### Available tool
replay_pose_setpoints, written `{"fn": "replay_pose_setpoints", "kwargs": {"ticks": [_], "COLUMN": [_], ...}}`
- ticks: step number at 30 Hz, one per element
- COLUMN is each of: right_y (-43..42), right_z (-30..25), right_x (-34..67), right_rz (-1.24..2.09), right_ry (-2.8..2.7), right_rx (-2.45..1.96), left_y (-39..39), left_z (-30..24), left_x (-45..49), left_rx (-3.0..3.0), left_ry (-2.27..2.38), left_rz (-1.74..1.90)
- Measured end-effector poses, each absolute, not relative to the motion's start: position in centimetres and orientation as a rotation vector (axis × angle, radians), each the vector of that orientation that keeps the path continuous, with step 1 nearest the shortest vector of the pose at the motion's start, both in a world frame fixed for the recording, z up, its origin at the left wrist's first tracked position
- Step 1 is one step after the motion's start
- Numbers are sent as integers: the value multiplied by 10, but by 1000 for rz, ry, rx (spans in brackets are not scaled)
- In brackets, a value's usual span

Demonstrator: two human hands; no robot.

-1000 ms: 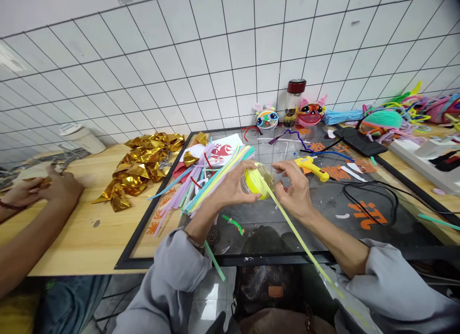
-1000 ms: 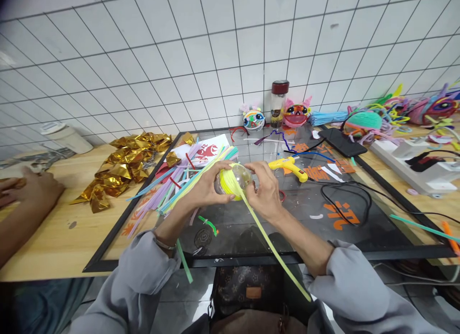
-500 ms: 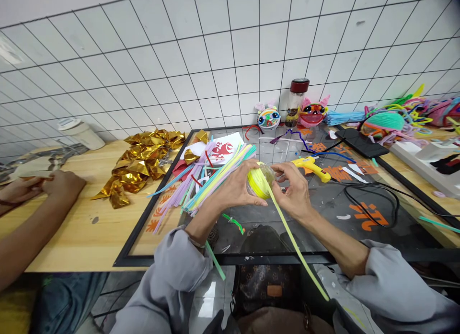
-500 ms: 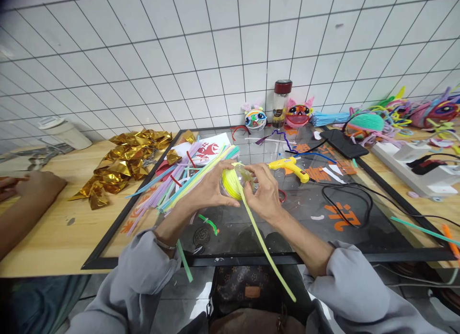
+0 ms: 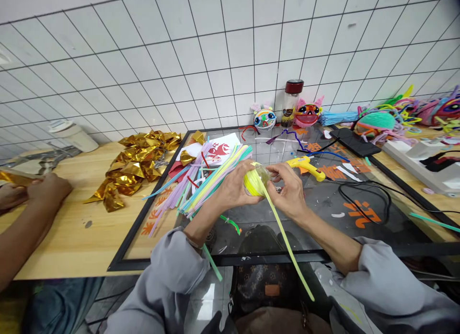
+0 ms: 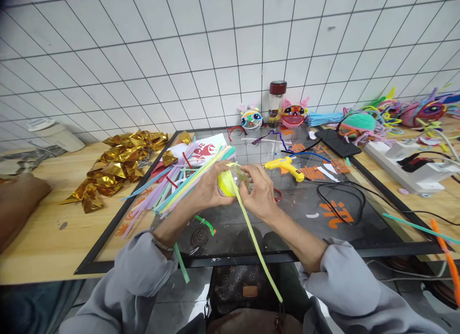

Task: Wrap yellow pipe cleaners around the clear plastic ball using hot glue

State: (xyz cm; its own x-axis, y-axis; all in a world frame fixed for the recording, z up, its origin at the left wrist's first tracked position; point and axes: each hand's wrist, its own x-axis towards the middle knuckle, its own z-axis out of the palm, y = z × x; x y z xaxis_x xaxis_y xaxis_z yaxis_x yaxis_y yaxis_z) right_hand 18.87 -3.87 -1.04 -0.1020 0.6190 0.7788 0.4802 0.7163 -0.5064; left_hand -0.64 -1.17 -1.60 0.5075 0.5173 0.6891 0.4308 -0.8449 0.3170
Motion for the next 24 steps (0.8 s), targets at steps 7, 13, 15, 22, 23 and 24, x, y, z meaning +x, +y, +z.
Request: {"fn": "replay_pose_setpoints", "kwargs": {"ticks": [7,13,15,22,23,24], "right_y": [-37,-32,-29,-19,-18,-17], "right_z": [-8,-5,-4,-8,-9,-10], "right_x": [190,193,195,197,197,197], "right_rz": [210,376,428,542,565,584], "right_ry": [-1755,-1667,-1612,-1425,-1418,-1414], "right_rx": [-864,-871,-862,-925,-933,-940], "left_y": [-5,-11,-13,2,4,5], "left_z": [-21,-16,-15,-22,-22,-23], "left_x": [-8,-5,-5,-10,-10,-11], "left_rx": [2518,2201,2074,1599,1528,1462], "left_ry": [863,1048,1096,941,928,906], "left_rz": [1286,1209,1194,1339,1355,1364]}}
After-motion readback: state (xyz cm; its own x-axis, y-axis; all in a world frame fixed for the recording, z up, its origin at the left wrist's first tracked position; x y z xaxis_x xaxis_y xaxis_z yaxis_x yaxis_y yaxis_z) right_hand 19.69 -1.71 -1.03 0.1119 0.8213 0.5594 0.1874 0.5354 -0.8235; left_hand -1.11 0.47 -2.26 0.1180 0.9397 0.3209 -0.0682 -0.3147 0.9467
